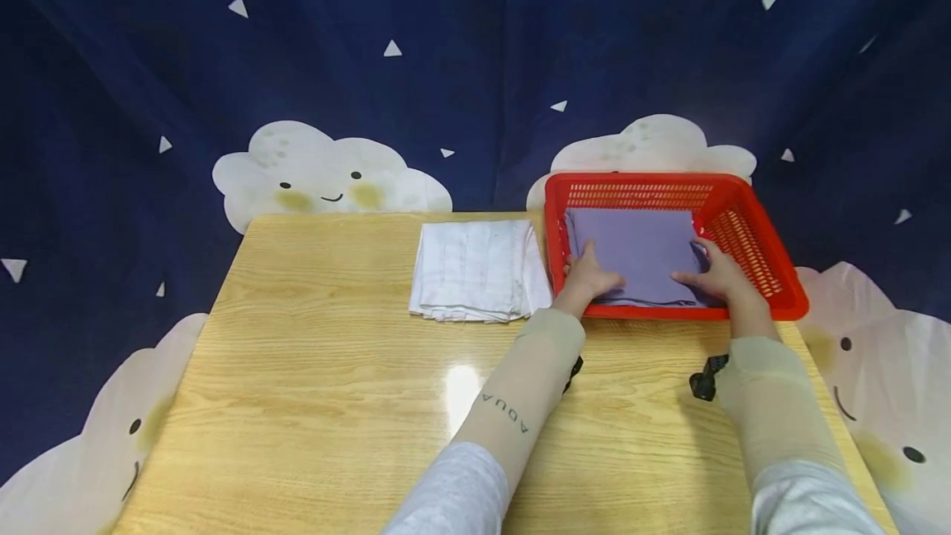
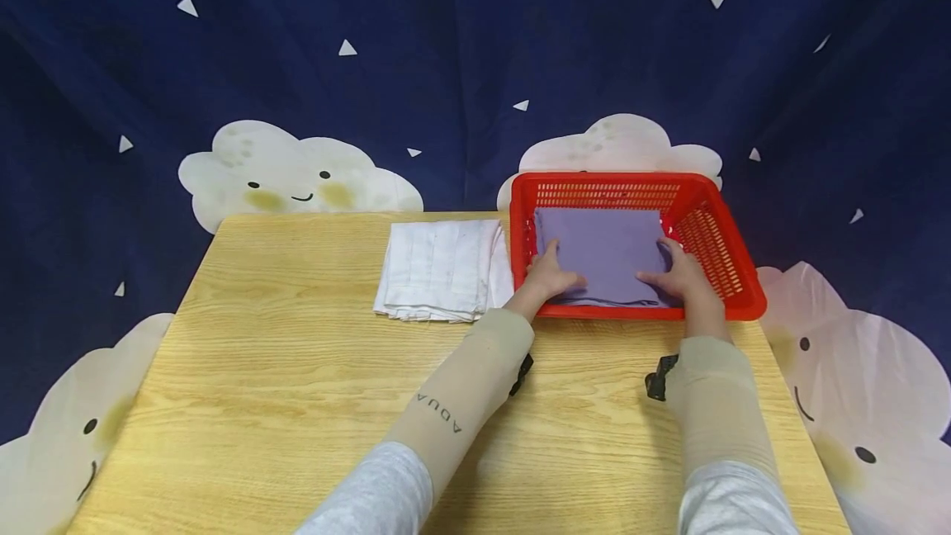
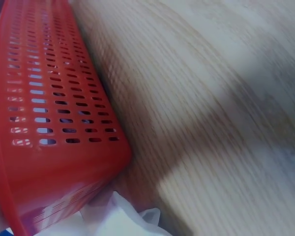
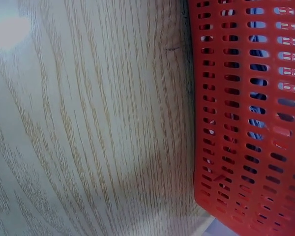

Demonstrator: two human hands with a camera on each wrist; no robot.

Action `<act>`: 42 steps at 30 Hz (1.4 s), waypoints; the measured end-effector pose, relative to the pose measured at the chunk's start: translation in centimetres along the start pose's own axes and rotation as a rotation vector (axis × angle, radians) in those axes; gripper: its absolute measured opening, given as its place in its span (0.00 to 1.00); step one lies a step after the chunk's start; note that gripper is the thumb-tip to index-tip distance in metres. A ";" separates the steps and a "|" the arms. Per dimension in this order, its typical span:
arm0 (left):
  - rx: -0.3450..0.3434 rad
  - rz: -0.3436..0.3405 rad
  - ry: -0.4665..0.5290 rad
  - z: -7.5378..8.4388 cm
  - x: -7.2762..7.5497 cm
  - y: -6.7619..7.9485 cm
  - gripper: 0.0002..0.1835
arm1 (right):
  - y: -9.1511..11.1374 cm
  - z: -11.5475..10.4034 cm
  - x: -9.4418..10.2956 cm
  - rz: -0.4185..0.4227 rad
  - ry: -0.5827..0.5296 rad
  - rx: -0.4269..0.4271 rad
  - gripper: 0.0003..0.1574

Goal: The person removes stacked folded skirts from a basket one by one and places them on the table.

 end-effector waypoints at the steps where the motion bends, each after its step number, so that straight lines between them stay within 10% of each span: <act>1: -0.003 -0.012 0.018 0.0 0.0 0.1 0.47 | 0.0 0.1 0.0 0.002 0.007 -0.005 0.61; 16: -0.018 -0.061 0.210 0.3 0.0 -0.7 0.40 | 0.0 -0.2 -0.4 -0.034 -0.097 0.001 0.62; 32: -0.106 -0.070 0.192 0.9 -0.1 -1.0 0.35 | -0.4 -0.7 -0.3 -0.006 -0.089 0.084 0.49; 35: -0.122 -0.051 0.175 0.9 -0.5 -1.9 0.37 | -0.4 -0.8 -0.2 -0.008 -0.086 0.094 0.48; 42: -0.246 -0.010 0.166 -0.2 -5.5 -10.8 0.42 | -0.3 -0.9 -0.1 0.014 -0.105 0.127 0.44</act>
Point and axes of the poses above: each hand's wrist, its own y-axis away from the middle knuckle, its own x-axis out of the back of the hand, z = x × y, the point moved 9 cm from there along -y, towards the middle knuckle, and after that the axes turned 14 degrees about x, right-handed, at the moved point
